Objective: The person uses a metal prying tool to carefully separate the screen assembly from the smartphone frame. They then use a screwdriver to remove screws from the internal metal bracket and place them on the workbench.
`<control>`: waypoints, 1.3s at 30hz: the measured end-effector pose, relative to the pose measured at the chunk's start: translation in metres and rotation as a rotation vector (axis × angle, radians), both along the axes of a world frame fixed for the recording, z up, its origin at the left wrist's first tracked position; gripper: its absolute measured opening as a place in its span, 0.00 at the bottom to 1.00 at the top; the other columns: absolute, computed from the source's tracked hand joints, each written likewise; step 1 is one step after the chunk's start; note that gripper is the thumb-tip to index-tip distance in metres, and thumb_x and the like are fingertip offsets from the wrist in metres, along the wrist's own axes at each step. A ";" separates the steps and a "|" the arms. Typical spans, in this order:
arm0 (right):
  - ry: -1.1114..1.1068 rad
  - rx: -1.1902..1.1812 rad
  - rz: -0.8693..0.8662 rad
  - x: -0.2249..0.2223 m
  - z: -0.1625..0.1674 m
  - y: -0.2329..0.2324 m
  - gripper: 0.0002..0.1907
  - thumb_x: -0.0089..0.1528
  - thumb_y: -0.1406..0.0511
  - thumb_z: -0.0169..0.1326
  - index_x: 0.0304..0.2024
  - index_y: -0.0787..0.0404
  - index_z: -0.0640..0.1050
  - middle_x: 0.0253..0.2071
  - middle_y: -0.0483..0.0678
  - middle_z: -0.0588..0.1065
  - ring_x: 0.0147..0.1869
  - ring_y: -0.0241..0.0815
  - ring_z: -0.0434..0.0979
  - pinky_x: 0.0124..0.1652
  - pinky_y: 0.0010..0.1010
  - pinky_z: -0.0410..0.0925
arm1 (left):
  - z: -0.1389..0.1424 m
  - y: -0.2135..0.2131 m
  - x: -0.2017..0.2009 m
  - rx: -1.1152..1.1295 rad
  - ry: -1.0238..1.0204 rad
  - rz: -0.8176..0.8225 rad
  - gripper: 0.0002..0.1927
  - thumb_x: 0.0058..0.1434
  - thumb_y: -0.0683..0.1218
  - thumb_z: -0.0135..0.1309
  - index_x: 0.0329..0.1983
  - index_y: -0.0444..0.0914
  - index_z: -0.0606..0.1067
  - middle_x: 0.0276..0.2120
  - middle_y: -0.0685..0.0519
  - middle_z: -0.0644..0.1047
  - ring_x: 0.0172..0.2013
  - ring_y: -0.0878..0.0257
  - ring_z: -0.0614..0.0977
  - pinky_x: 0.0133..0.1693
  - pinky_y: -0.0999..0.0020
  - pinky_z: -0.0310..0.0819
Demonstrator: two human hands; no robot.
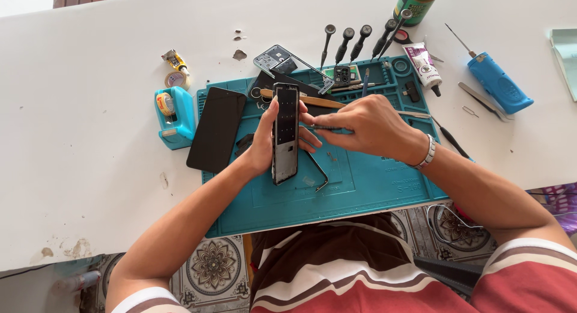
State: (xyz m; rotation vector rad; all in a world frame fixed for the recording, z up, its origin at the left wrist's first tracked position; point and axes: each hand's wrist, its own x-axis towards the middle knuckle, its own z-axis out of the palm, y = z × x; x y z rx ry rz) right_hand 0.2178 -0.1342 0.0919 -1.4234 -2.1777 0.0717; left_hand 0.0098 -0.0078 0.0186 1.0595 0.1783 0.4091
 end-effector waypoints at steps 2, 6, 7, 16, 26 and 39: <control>0.009 -0.012 0.013 0.001 0.000 0.000 0.10 0.59 0.61 0.62 0.43 0.53 0.87 0.22 0.46 0.80 0.19 0.36 0.76 0.20 0.27 0.62 | 0.000 0.000 0.001 0.008 -0.004 -0.011 0.36 0.70 0.72 0.31 0.57 0.36 0.64 0.46 0.42 0.76 0.43 0.46 0.85 0.46 0.50 0.83; -0.007 -0.058 0.031 0.002 -0.001 0.001 0.10 0.58 0.61 0.63 0.42 0.52 0.87 0.21 0.46 0.80 0.18 0.37 0.75 0.20 0.28 0.62 | -0.001 0.000 0.001 0.010 -0.023 -0.021 0.36 0.71 0.71 0.31 0.58 0.36 0.64 0.45 0.42 0.76 0.44 0.46 0.85 0.46 0.49 0.84; -0.008 -0.044 0.014 0.002 -0.001 0.001 0.10 0.59 0.61 0.64 0.42 0.53 0.87 0.20 0.46 0.80 0.18 0.37 0.75 0.20 0.28 0.62 | -0.001 0.000 0.001 0.012 -0.015 -0.013 0.36 0.70 0.71 0.31 0.58 0.36 0.64 0.45 0.42 0.76 0.44 0.46 0.85 0.46 0.49 0.83; -0.006 -0.007 -0.015 0.002 -0.002 0.001 0.11 0.60 0.62 0.63 0.44 0.54 0.87 0.22 0.47 0.80 0.17 0.36 0.75 0.19 0.26 0.62 | 0.001 -0.001 0.001 0.033 0.000 -0.005 0.36 0.70 0.71 0.30 0.57 0.36 0.64 0.46 0.43 0.77 0.44 0.47 0.85 0.46 0.51 0.83; 0.001 0.005 -0.023 0.001 -0.003 0.001 0.10 0.61 0.61 0.63 0.44 0.54 0.86 0.24 0.47 0.81 0.18 0.36 0.76 0.19 0.27 0.62 | 0.000 0.001 0.000 0.023 0.009 0.003 0.36 0.70 0.72 0.31 0.57 0.37 0.65 0.45 0.44 0.76 0.43 0.46 0.85 0.45 0.51 0.83; 0.001 -0.034 -0.007 -0.001 -0.003 -0.001 0.12 0.61 0.62 0.62 0.46 0.53 0.86 0.25 0.46 0.82 0.18 0.36 0.76 0.20 0.26 0.63 | -0.001 0.000 0.002 0.048 0.001 0.015 0.36 0.70 0.72 0.32 0.57 0.36 0.64 0.46 0.44 0.75 0.44 0.47 0.85 0.46 0.51 0.83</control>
